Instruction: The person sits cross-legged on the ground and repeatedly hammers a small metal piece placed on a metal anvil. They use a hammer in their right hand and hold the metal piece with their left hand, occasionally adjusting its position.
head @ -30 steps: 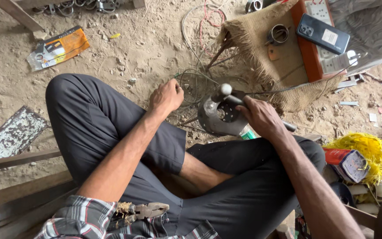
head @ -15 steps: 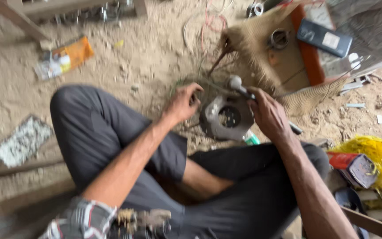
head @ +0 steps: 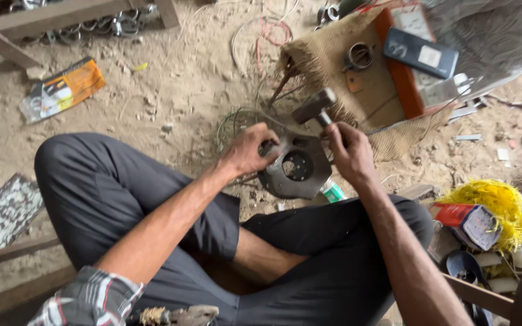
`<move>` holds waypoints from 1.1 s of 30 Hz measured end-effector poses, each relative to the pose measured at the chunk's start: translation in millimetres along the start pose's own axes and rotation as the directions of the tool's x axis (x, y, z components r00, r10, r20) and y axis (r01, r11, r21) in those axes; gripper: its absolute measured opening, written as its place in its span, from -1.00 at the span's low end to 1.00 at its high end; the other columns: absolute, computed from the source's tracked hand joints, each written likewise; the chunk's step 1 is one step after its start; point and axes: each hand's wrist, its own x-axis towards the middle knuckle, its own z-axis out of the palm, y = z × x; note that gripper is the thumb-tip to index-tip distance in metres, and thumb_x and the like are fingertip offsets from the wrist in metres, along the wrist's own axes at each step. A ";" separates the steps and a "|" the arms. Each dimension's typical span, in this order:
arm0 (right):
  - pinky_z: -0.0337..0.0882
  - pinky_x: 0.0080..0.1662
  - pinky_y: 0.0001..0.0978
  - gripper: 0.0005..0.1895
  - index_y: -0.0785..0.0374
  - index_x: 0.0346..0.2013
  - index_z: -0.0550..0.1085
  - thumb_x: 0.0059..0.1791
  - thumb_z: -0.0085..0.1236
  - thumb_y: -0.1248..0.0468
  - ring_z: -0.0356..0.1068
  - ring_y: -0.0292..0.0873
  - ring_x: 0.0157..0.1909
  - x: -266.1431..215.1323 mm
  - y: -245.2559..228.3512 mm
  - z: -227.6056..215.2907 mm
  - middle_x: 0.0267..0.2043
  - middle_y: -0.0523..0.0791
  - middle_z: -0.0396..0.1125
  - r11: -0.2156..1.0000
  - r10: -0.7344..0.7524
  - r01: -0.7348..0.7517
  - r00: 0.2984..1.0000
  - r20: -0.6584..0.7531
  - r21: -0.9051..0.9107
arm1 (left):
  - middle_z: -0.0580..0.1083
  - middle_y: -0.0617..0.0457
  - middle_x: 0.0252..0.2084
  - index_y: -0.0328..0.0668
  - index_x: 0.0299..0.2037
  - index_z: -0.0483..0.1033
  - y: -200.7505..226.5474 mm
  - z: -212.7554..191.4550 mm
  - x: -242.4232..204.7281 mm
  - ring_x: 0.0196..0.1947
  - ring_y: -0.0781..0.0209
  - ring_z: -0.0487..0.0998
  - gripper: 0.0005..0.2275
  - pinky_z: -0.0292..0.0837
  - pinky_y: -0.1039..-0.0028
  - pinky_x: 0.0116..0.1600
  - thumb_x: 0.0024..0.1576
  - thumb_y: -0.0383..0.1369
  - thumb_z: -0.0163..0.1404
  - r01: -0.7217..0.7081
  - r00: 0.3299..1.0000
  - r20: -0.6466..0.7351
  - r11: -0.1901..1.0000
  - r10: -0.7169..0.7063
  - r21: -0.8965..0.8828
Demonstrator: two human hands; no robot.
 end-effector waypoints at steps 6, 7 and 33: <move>0.28 -0.42 -0.33 -0.19 0.26 -0.38 0.41 0.15 -0.56 -0.34 0.19 -0.26 -0.54 2.3 14.7 9.8 -0.59 -0.19 0.19 0.930 0.059 -0.089 0.994 0.092 0.358 | 0.46 0.11 -0.29 -0.10 -0.26 0.60 -4.4 2.3 -1.5 -0.29 0.23 0.54 -0.81 0.54 0.33 -0.18 0.11 -0.19 0.21 0.067 0.997 0.052 0.996 -0.064 -0.067; 0.24 -0.47 -0.33 -0.19 0.24 -0.40 0.38 0.14 -0.62 -0.36 0.15 -0.28 -0.56 2.3 16.2 10.2 -0.59 -0.20 0.17 0.931 0.050 -0.072 0.996 0.070 0.359 | 0.45 0.08 -0.29 -0.10 -0.28 0.61 -3.7 2.7 -3.6 -0.28 0.22 0.54 -0.81 0.53 0.32 -0.18 0.07 -0.21 0.23 0.055 0.998 0.047 0.995 -0.051 -0.084; 0.16 -0.51 -0.26 -0.25 0.24 -0.57 0.31 0.18 -0.59 -0.22 0.08 -0.26 -0.60 9.1 38.8 18.5 -0.62 -0.21 0.15 0.930 -0.042 0.106 0.982 -0.184 0.352 | 0.52 0.01 -0.23 -0.14 -0.24 0.68 23.1 -19.8 -1.1 -0.20 0.12 0.59 -0.86 0.54 0.32 -0.10 0.05 -0.33 0.20 0.121 0.982 0.142 0.993 -0.121 0.007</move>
